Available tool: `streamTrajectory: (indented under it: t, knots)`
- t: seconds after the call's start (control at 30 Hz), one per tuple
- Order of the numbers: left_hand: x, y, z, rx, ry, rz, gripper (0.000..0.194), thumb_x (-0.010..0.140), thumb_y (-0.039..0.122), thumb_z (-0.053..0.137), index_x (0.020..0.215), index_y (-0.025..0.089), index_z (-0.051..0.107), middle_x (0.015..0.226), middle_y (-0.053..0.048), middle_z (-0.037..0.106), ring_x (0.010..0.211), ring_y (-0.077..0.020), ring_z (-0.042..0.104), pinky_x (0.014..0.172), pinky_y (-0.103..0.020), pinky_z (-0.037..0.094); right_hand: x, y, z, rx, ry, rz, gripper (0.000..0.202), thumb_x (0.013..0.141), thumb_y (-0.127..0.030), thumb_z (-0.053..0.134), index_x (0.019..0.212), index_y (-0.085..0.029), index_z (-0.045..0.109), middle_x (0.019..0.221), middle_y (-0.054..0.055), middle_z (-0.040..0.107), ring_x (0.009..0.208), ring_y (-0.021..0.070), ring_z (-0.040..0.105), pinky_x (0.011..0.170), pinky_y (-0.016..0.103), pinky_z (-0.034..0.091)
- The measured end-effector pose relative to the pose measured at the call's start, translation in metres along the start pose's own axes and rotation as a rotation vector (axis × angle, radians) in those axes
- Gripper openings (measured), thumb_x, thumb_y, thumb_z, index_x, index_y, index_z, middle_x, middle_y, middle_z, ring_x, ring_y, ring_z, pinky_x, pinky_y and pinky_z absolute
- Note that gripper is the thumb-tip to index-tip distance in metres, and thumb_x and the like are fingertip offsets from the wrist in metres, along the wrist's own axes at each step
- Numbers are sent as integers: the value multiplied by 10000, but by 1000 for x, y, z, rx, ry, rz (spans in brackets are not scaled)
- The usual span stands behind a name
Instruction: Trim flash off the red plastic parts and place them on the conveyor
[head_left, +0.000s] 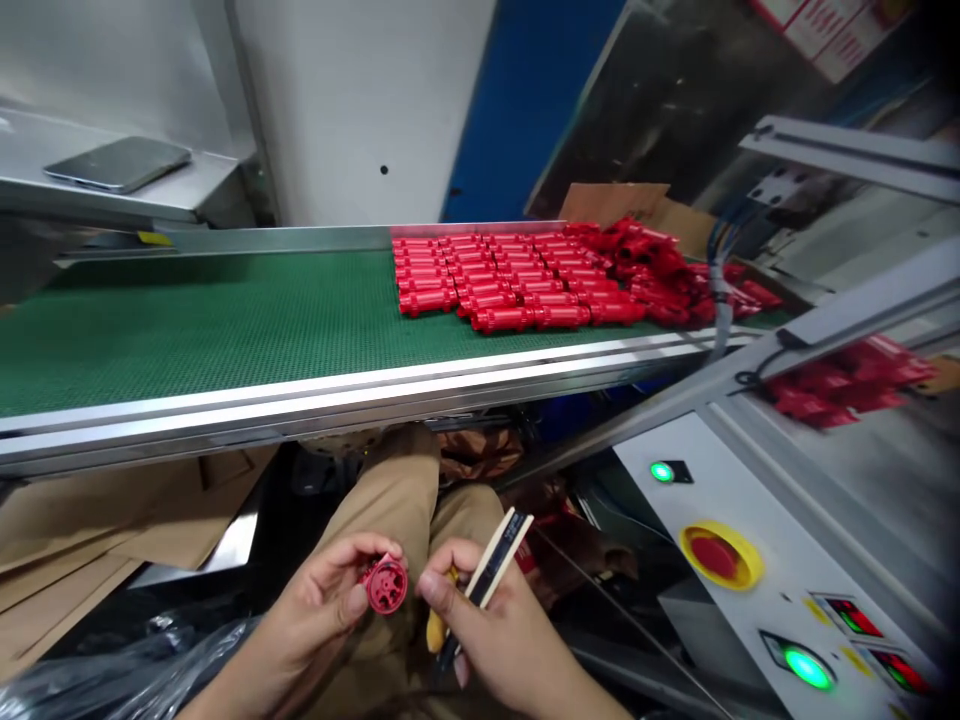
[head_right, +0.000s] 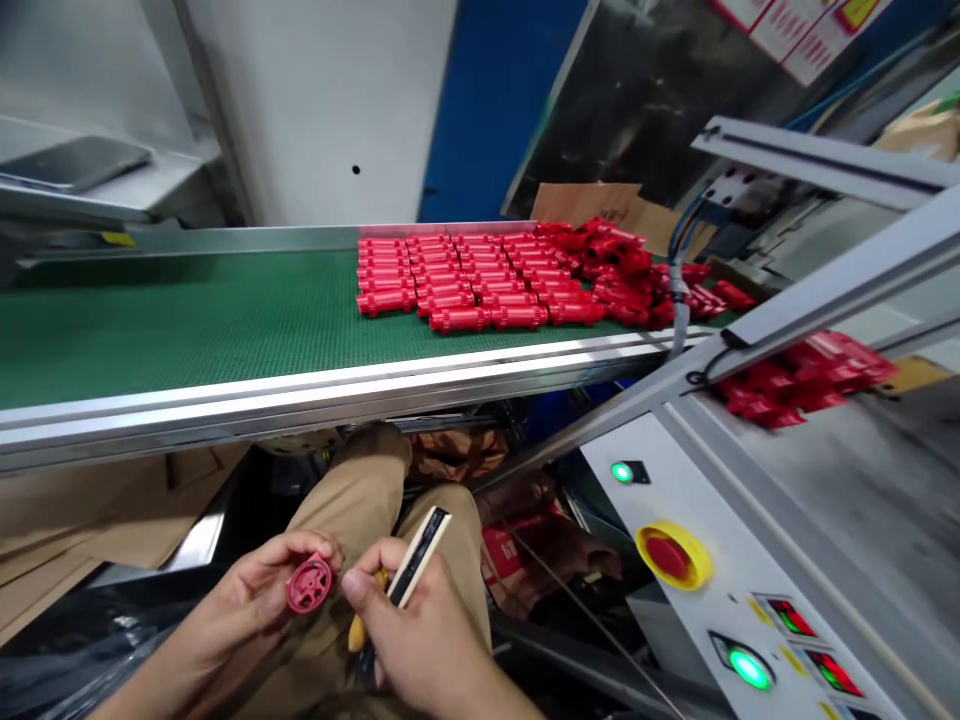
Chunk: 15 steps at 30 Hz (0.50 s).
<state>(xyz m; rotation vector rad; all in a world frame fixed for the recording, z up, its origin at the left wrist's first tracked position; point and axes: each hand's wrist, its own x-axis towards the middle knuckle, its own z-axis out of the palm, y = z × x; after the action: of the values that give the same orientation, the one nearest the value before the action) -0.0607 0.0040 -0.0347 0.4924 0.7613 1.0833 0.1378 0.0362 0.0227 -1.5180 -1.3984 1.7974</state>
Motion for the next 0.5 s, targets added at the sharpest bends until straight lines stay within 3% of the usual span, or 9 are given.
streamTrajectory:
  t: [0.33, 0.5]
  knots:
    - [10, -7, 6, 42, 3, -27, 310, 794, 399, 868, 1064, 252, 832, 1095, -70, 760, 1068, -239, 644, 959, -277, 494, -5, 6, -11, 41, 20, 41, 654, 792, -823, 670, 804, -171, 615, 510, -87, 509, 338, 50, 460, 319, 127, 344]
    - [12, -9, 10, 87, 30, -22, 347, 775, 438, 877, 1053, 234, 840, 1070, -97, 755, 1043, -264, 669, 916, -305, 531, -3, 7, -11, 50, -31, 39, 549, 830, -716, 720, 777, -183, 597, 523, -74, 555, 337, 50, 460, 317, 129, 334]
